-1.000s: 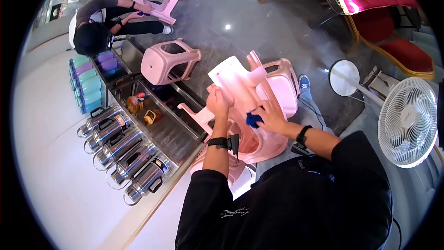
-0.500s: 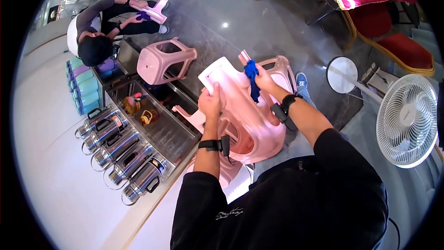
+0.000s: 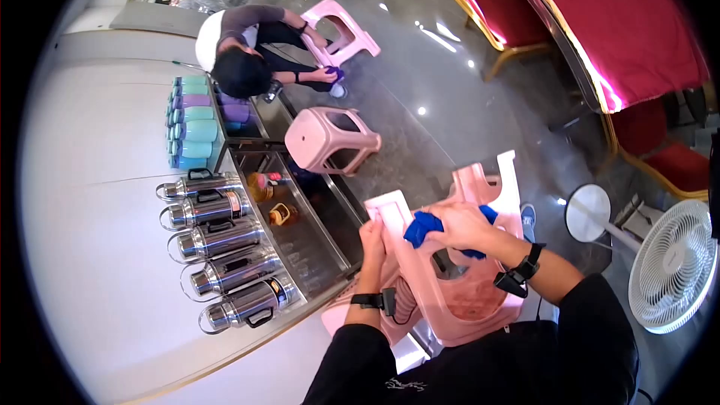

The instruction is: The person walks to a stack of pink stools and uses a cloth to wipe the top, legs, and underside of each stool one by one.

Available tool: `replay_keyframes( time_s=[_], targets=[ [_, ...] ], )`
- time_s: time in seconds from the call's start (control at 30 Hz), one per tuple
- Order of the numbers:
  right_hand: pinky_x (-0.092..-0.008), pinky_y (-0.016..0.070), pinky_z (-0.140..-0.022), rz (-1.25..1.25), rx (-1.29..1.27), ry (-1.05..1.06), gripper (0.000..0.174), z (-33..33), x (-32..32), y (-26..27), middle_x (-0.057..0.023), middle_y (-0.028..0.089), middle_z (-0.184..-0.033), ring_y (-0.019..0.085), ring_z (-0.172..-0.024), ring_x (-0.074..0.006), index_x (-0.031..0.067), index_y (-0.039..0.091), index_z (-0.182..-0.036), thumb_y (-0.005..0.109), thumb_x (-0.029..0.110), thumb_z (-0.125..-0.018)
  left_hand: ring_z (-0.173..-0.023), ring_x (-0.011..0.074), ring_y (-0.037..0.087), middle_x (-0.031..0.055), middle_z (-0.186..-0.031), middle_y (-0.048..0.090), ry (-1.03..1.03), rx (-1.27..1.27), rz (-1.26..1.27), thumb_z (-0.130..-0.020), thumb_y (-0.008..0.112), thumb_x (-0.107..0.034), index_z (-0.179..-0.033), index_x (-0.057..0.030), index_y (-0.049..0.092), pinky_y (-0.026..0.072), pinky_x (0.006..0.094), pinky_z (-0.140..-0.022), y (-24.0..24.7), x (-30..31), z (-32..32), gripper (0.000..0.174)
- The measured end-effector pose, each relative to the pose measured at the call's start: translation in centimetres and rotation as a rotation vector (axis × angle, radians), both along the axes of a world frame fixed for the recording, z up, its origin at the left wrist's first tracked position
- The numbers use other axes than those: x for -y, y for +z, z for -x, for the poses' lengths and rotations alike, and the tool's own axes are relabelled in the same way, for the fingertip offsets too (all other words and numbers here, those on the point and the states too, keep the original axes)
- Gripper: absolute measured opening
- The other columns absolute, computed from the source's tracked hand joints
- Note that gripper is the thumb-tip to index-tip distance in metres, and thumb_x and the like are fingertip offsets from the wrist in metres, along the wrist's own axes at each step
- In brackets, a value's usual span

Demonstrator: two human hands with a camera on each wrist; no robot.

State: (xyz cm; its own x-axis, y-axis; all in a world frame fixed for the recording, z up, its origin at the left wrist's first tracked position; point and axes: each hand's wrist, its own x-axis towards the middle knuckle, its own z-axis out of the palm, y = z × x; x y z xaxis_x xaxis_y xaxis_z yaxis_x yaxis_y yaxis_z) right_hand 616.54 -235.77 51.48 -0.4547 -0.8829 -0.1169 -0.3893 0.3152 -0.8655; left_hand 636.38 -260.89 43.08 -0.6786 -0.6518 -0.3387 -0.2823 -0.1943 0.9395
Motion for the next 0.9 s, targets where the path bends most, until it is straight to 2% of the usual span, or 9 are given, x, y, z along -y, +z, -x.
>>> replay_keyframes(
  time_s=[0.1,0.23,0.3,0.37,0.5,0.57,0.67,0.73,0.9],
  targets=[
    [-0.0473,0.0541,-0.092,-0.084,0.062,0.037,0.059,-0.5,1.9,-0.3,-0.0185,0.073,-0.114,0.070,-0.103,-0.0380,0.0156,0.065,-0.132,0.077,0.040,-0.079,-0.091,0.0129,0.065,0.0068,-0.108,0.070,0.154,-0.014,-0.063,-0.106,0.058,-0.034,-0.116,0.0003,0.066,0.0528,0.0279,-0.081,-1.7,-0.9,0.6,0.036],
    [-0.0552,0.0533,-0.082,0.046,-0.115,-0.090,0.073,-4.2,4.9,-3.7,-0.0205,0.069,-0.123,0.070,-0.097,-0.0409,0.0199,0.048,-0.149,0.074,0.037,-0.083,-0.129,0.0264,0.050,0.0164,-0.143,0.051,0.371,0.030,0.399,-0.110,0.045,-0.033,-0.143,0.0002,0.045,0.0387,0.0376,-0.112,-3.6,-2.6,0.4,0.047],
    [-0.0514,0.0554,-0.073,-0.129,0.003,-0.022,0.053,-4.4,5.7,-2.4,-0.0195,0.070,-0.107,0.070,-0.090,-0.0410,0.0170,0.058,-0.131,0.076,0.033,-0.083,-0.138,0.0302,0.045,0.0210,-0.149,0.045,0.213,-0.009,0.354,-0.107,0.053,-0.028,-0.149,0.0047,0.035,0.0319,0.0402,-0.118,0.7,-6.5,1.7,0.056],
    [-0.0462,0.0550,-0.079,0.125,-0.283,-0.070,0.031,-5.6,6.1,-3.5,-0.0139,0.067,-0.098,0.069,-0.094,-0.0361,0.0158,0.063,-0.112,0.072,0.033,-0.087,-0.143,0.0317,0.041,0.0241,-0.156,0.039,0.109,0.011,0.462,-0.106,0.056,-0.030,-0.153,0.0044,0.033,0.0300,0.0419,-0.120,-0.4,-7.7,2.2,0.062],
    [-0.0500,0.0451,-0.101,0.225,-0.453,0.087,0.032,-4.3,2.8,-4.0,-0.0160,0.061,-0.125,0.058,-0.120,-0.0370,0.0133,0.065,-0.102,0.073,0.039,-0.086,-0.146,0.0294,0.038,0.0186,-0.159,0.038,0.274,-0.211,0.033,-0.105,0.058,-0.035,-0.153,0.0002,0.037,0.0286,0.0421,-0.120,-4.8,-5.4,2.2,0.063],
    [-0.0512,0.0377,-0.112,0.290,-0.463,0.156,0.030,-3.3,0.3,-3.7,-0.0144,0.057,-0.139,0.051,-0.131,-0.0360,0.0105,0.066,-0.091,0.074,0.038,-0.083,-0.145,0.0314,0.039,0.0201,-0.159,0.038,0.117,0.183,0.608,-0.099,0.068,-0.036,-0.153,-0.0025,0.039,0.0305,0.0436,-0.119,-3.0,-5.6,2.6,0.069],
    [-0.0516,0.0336,-0.118,0.170,-0.624,0.277,0.023,-1.7,-2.7,-4.6,-0.0076,0.060,-0.135,0.052,-0.131,-0.0304,0.0104,0.068,-0.095,0.074,0.031,-0.086,-0.144,0.0331,0.041,0.0219,-0.159,0.037,0.125,0.119,0.591,-0.099,0.068,-0.034,-0.153,-0.0023,0.039,0.0294,0.0430,-0.119,-3.8,-6.0,3.5,0.068],
    [-0.0521,0.0336,-0.118,0.199,-0.546,0.108,0.020,-2.2,-1.9,-6.1,-0.0084,0.060,-0.131,0.053,-0.129,-0.0298,0.0096,0.067,-0.092,0.074,0.028,-0.086,-0.147,0.0366,0.037,0.0263,-0.159,0.035,0.149,0.009,0.530,-0.098,0.068,-0.035,-0.154,-0.0034,0.038,0.0265,0.0448,-0.121,-4.4,-6.8,4.0,0.071],
    [-0.0499,0.0402,-0.110,0.244,-0.523,-0.070,0.017,-5.6,-1.2,-7.8,-0.0093,0.063,-0.121,0.056,-0.121,-0.0300,0.0075,0.066,-0.089,0.074,0.021,-0.082,-0.150,0.0445,0.029,0.0283,-0.160,0.034,0.130,0.410,1.129,-0.090,0.067,-0.023,-0.151,-0.0080,0.045,0.0151,0.0526,-0.124,-0.4,-9.4,5.0,0.067]
  ],
)
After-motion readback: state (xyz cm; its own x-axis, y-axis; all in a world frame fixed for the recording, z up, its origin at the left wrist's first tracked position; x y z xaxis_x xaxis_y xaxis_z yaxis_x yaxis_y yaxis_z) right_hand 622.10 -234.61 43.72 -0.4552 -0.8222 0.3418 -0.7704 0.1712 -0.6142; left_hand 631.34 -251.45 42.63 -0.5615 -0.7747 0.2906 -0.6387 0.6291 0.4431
